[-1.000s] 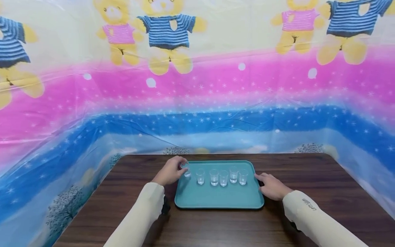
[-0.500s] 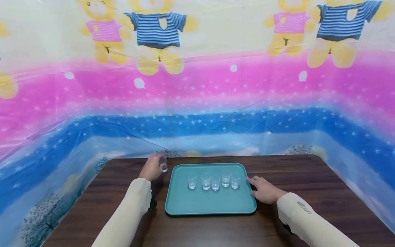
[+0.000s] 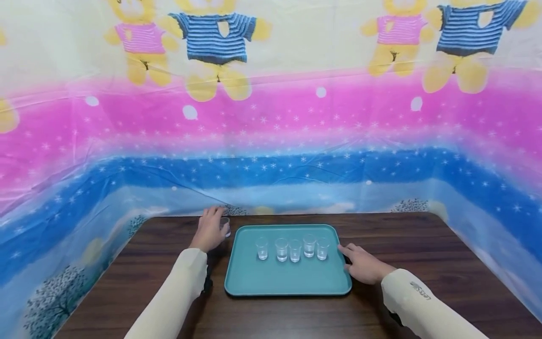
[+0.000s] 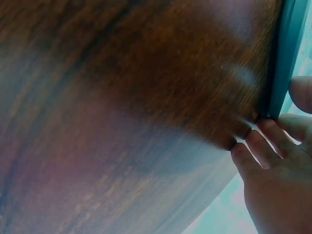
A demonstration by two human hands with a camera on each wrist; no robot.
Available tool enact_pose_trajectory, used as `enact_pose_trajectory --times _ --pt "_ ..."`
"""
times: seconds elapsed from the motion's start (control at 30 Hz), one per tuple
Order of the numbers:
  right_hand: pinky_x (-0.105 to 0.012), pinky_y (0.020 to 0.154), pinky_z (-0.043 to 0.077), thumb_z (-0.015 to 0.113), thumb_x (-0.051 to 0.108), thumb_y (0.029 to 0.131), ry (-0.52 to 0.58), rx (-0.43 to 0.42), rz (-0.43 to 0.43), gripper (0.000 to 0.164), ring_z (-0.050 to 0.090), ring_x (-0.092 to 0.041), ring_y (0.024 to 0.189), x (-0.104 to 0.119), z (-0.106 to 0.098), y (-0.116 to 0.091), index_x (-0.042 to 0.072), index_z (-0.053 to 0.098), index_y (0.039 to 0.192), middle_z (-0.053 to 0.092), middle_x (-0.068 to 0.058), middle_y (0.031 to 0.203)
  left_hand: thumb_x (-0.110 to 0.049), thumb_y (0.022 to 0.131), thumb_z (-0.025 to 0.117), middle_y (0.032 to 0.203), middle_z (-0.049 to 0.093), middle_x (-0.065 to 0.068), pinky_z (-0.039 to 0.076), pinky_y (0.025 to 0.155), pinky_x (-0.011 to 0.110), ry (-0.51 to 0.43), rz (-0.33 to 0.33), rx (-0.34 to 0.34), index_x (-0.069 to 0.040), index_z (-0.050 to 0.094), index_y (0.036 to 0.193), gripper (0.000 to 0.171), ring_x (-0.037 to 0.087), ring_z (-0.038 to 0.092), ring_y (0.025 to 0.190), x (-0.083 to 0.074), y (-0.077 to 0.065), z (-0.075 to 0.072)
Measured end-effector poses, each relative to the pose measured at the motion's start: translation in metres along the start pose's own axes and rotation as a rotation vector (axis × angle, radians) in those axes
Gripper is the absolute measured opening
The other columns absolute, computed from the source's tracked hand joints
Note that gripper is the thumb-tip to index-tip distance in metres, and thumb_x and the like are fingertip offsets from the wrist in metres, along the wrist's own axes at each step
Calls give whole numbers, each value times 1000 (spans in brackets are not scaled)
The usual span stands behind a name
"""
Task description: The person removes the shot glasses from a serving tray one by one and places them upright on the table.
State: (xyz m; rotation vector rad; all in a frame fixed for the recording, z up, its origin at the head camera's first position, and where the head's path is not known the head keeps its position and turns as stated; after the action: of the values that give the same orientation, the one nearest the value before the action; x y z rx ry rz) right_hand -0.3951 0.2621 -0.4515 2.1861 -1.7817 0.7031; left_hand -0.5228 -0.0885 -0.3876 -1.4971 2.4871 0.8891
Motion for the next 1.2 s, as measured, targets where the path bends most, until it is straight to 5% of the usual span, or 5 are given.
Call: enact_pose_trajectory --times 0.1,0.3,0.43,0.87,1.2 --pt "-53 93 37 51 7 96 0 1 -2 54 37 -38 126 -1 -2 -1 -1 32 145 38 -22 137 -10 90 63 107 58 12 42 83 45 -45 101 6 -3 63 114 26 28 50 99 -26 -1 0" --pt "-55 93 37 52 8 95 2 -5 5 55 37 -39 125 -10 -4 -1 -1 32 146 38 -22 136 -22 90 66 93 61 2 48 66 31 -195 224 322 -6 65 114 28 15 57 81 -83 -5 30" --pt "-55 92 37 54 9 94 1 -10 1 57 39 -39 123 -14 -4 1 0 32 146 38 -22 136 -22 88 69 101 61 10 48 70 33 -195 273 413 -4 62 119 36 21 57 85 -104 -9 41" --pt "-62 96 31 59 15 94 29 4 -17 58 31 -47 128 -9 -5 0 3 34 146 28 -30 143 -11 85 71 102 60 14 48 69 32 -152 268 423 3 63 111 30 24 58 84 -107 -15 43" --pt "-62 96 30 59 16 94 43 5 -14 59 29 -47 130 -13 -2 1 4 33 146 26 -30 145 -12 87 70 98 59 9 48 65 28 -176 227 334 -3 62 111 26 10 55 76 -89 -15 15"
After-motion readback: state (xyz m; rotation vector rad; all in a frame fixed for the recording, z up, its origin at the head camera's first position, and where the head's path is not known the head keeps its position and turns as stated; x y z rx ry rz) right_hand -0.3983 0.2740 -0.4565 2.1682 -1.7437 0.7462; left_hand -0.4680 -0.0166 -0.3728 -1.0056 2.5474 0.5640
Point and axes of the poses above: each hand's wrist, its own y-axis towards the middle knuckle, its own z-axis out of the palm, x = y × z, the point moved 10 cm from there along y, towards the middle knuckle
